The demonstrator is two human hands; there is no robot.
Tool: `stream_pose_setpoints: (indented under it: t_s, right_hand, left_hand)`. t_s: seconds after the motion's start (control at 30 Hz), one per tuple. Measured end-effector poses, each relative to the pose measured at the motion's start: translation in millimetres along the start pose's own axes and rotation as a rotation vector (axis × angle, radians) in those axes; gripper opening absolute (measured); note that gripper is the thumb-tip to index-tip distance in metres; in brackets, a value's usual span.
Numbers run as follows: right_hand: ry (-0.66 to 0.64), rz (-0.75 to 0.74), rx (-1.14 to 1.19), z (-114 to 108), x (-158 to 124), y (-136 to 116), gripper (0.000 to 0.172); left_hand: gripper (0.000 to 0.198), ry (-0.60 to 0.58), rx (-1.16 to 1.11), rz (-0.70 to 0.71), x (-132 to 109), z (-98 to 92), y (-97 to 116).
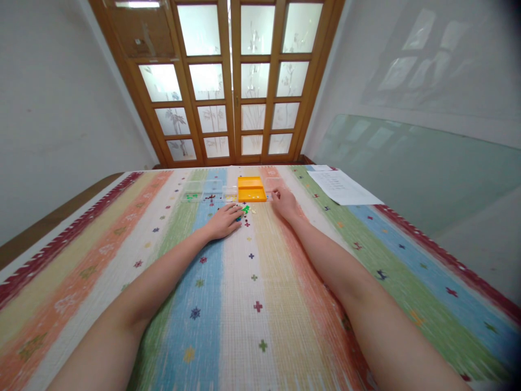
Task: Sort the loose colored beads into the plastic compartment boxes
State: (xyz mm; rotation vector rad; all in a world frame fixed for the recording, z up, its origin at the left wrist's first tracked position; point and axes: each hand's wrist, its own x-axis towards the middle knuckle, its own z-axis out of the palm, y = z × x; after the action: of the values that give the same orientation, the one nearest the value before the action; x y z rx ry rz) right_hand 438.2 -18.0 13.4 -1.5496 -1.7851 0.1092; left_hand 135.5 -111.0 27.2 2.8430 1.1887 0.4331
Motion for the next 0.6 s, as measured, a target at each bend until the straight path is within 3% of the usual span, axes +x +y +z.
stream_pose_setpoints:
  t_s: [0.13,0.3,0.43,0.6]
  right_hand:
    - [-0.177,-0.275,0.007,8,-13,-25,0.023]
    - [-0.350,-0.499,-0.012,13,-29,-49,0.032]
    - [-0.404,-0.561,-0.089,12,-33,-56,0.031]
    - [-0.389,-0.535,-0.095,12,-33,-57,0.024]
  left_hand:
    - [0.054,-0.038,-0.011,0.007,0,5.4,2]
    - [0.058,-0.045,0.002,-0.030,0,10.9,0]
    - [0.058,-0.036,0.020,-0.032,0,10.4,-3]
    - [0.056,-0.030,0.010,-0.010,0,7.8,-4]
